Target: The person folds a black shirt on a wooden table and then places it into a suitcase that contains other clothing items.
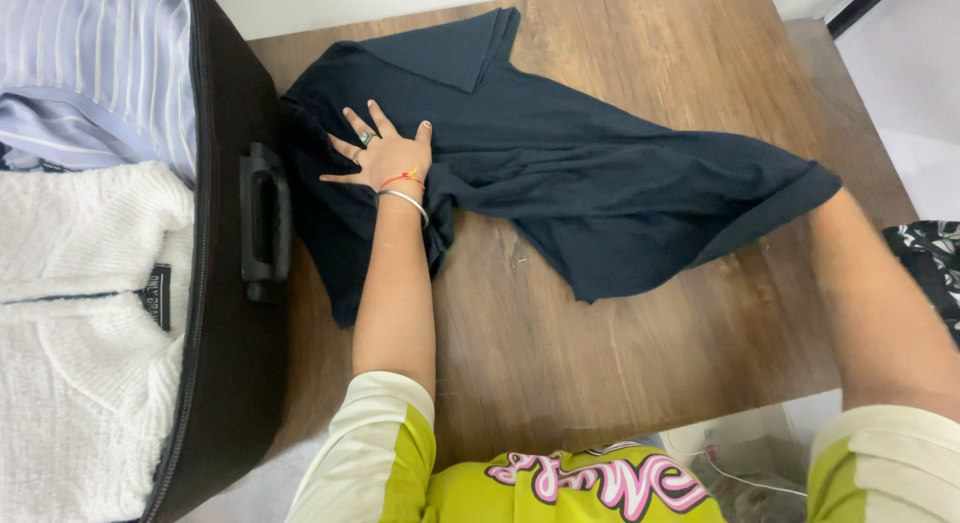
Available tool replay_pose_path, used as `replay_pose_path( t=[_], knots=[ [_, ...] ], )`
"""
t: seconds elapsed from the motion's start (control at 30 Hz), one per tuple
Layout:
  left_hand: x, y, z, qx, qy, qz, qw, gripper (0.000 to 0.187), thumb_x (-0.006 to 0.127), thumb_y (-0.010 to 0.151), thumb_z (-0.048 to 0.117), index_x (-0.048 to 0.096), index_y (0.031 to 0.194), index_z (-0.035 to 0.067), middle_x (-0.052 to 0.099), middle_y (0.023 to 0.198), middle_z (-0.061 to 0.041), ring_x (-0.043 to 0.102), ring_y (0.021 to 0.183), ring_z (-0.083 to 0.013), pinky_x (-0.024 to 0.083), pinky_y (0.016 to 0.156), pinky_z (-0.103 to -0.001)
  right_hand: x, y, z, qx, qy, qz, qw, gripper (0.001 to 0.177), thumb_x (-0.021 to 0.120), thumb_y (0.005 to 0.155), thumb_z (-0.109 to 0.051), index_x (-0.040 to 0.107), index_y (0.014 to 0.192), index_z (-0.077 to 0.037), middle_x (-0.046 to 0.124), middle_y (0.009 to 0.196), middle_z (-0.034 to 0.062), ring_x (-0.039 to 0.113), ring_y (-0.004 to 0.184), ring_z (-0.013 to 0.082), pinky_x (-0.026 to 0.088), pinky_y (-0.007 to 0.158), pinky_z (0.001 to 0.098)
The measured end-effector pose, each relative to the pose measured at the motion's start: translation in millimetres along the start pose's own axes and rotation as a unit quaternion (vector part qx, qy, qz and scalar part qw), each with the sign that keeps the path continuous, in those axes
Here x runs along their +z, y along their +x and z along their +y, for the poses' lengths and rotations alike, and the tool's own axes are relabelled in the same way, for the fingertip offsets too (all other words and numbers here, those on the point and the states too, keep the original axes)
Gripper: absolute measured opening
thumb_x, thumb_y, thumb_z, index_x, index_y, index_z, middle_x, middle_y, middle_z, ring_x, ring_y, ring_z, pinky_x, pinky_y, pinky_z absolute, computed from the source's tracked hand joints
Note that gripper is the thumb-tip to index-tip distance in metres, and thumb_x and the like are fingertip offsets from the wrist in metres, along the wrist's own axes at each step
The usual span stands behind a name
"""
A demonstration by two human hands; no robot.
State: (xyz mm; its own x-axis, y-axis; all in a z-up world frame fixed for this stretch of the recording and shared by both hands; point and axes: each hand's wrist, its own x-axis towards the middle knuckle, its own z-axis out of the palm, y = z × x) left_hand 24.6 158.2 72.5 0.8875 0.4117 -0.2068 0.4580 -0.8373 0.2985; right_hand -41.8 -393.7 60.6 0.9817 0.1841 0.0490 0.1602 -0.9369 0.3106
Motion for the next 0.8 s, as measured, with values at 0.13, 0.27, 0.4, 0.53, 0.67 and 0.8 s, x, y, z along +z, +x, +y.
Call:
replay_pose_path(
  t=[0.13,0.27,0.4,0.53,0.67,0.8],
  knots=[
    [6.4,-0.3,1.9,0.002,0.009,0.024,1.000,0.095,0.049,0.092,0.071,0.013,0.165,0.021,0.001,0.172,-0.013,-0.007,0.154,-0.0515,-0.009,0.104,-0.087,-16.5,-22.9,39.3,0.040,0.002,0.004,0.999,0.094,0.087,0.064,-0.019,0.058,0.151,0.001,0.056,0.147,0.0204,0.051,0.140,0.0341,0.035,0.105,0.0594],
    [6.5,-1.5,3.5,0.016,0.042,0.062,0.997,0.097,0.051,0.094,0.069,0.017,0.163,0.011,0.010,0.171,-0.021,-0.002,0.152,-0.0559,-0.010,0.105,-0.084,-31.3,-40.9,64.3,0.138,0.102,0.030,0.985,0.051,0.082,0.076,-0.012,0.075,0.127,-0.011,0.055,0.150,0.0205,0.047,0.136,0.0424,0.037,0.093,0.0622],
    [16.1,8.9,0.5,0.061,0.095,0.119,0.986,0.090,0.059,0.097,0.059,0.031,0.159,0.001,0.027,0.168,-0.022,0.006,0.156,-0.0489,-0.012,0.105,-0.080,-16.3,-30.8,34.4,0.274,0.349,0.146,0.884,0.027,0.073,0.100,-0.019,0.072,0.125,-0.011,0.061,0.142,0.0224,0.055,0.138,0.0370,0.042,0.117,0.0450],
    [34.3,19.1,-1.9,0.292,-0.020,0.146,0.945,0.069,0.054,0.092,0.017,0.040,0.159,0.028,0.038,0.163,-0.007,0.025,0.152,-0.0406,0.002,0.116,-0.076,-0.7,6.4,-62.9,0.172,0.364,0.282,0.871,0.025,0.078,0.099,-0.025,0.071,0.119,-0.013,0.061,0.144,0.0172,0.050,0.140,0.0382,0.038,0.119,0.0502],
    [31.3,9.0,5.5,0.310,-0.001,0.089,0.947,0.059,0.052,0.097,0.012,0.048,0.153,0.030,0.042,0.162,-0.002,0.036,0.150,-0.0336,0.019,0.119,-0.069,3.9,29.8,-119.8,0.191,0.336,0.171,0.906,0.037,0.071,0.095,-0.037,0.067,0.125,-0.015,0.052,0.150,0.0154,0.031,0.143,0.0448,0.015,0.107,0.0723],
    [44.0,-21.6,22.4,0.235,0.054,0.135,0.961,0.055,0.058,0.085,0.015,0.053,0.140,0.013,0.054,0.149,-0.016,0.051,0.133,-0.0436,0.043,0.098,-0.058,12.6,21.5,-102.1,0.218,0.327,0.185,0.901,0.033,0.065,0.091,-0.025,0.069,0.123,-0.017,0.058,0.150,0.0086,0.038,0.143,0.0426,0.016,0.107,0.0728]
  ],
)
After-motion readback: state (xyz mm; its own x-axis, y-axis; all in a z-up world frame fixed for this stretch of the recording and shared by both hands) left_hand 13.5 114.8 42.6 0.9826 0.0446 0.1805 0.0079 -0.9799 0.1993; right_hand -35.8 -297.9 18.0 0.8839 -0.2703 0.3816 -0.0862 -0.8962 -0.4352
